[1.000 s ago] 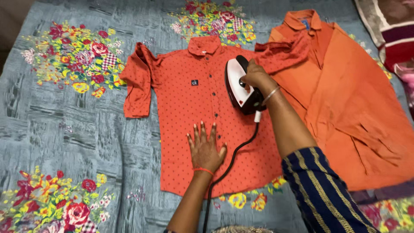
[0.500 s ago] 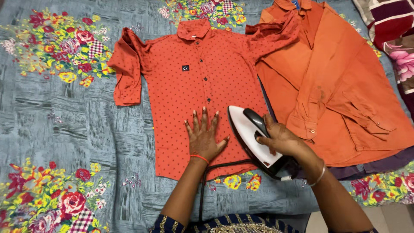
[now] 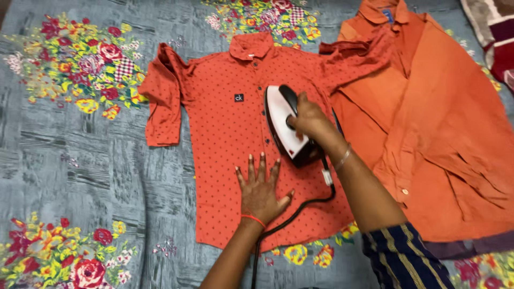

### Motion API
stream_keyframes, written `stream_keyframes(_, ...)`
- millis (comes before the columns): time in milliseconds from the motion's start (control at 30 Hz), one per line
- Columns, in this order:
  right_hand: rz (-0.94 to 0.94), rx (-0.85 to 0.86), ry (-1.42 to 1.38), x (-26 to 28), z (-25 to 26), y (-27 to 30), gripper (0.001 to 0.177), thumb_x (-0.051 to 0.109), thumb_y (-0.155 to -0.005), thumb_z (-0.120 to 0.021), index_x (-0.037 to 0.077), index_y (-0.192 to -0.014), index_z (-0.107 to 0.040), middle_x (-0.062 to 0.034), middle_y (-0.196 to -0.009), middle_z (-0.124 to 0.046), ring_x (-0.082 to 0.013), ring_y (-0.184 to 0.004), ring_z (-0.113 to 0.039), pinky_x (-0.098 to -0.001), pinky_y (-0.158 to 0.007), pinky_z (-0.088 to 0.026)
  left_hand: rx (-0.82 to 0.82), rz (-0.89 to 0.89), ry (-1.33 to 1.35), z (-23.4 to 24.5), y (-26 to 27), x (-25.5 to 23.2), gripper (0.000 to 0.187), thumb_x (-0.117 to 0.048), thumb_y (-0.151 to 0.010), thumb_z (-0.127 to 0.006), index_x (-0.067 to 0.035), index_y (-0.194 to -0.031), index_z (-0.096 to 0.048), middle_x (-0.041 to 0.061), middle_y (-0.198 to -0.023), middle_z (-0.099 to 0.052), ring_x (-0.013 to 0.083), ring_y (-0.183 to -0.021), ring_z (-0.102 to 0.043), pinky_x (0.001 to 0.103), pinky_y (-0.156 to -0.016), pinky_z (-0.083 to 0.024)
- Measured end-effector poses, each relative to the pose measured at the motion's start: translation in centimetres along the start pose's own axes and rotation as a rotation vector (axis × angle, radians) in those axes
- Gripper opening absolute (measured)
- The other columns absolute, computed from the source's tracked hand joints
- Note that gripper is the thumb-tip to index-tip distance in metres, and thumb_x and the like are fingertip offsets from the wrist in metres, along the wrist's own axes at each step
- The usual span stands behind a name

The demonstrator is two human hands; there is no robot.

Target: The person irons an orange long-sleeved shirt on a bed, smoothing the body, sleeves, and collar with a steam iron. The person then switches to a red polka-dotted shirt, irons the body and sleeves, and folds the shirt.

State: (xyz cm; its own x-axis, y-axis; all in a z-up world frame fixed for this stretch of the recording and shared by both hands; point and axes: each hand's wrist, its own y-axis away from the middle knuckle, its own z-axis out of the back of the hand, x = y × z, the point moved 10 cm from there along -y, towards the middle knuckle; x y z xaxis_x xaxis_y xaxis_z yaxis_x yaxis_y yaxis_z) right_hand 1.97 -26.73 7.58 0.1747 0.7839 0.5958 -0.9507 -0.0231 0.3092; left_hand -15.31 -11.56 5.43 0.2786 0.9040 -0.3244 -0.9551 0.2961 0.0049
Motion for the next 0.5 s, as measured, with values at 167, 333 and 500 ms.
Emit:
stream_keyframes(167, 0.031, -0.094, 0.039, 1.1, 2.2, -9.6, 0.052, 0.009, -0.080, -0.069, -0.008, -0.123, -0.046, -0.0269, -0.090, -0.071, -0.0320, -0.074, -0.075, -0.0426, -0.063, -0.059, -0.099, -0.042, -0.024, 1.0, -0.1, -0.2, 0.097, -0.069, -0.081, -0.062, -0.019, -0.157, -0.032, 0.022, -0.165, -0.018, 0.0486, -0.151, -0.008, 0.075, -0.114, -0.002)
stream_keyframes(333, -0.065, -0.117, -0.074, 1.0, 2.9, -16.5, 0.078, 0.001, -0.075, -0.061, -0.007, -0.144, -0.026, -0.0277, -0.097, -0.072, -0.0336, -0.075, -0.079, -0.0422, -0.062, -0.061, 0.015, 0.014, 0.007, 0.3, -0.4, 0.1, 0.100, -0.068, -0.076, -0.062, -0.022, -0.159, -0.031, 0.021, -0.167, -0.016, 0.0493, -0.152, -0.006, 0.075, -0.112, -0.001)
stream_keyframes(500, -0.063, -0.161, -0.020, 0.3, 2.3, -18.6, 0.076, 0.002, -0.078, -0.061, -0.016, -0.145, -0.032, -0.0322, -0.102, -0.071, -0.0363, -0.087, -0.077, -0.0440, -0.069, -0.061, 0.038, 0.009, 0.018, -0.1, -0.1, 0.3, 0.096, -0.069, -0.079, -0.060, -0.020, -0.156, -0.030, 0.021, -0.164, -0.016, 0.0479, -0.151, -0.006, 0.074, -0.113, -0.001)
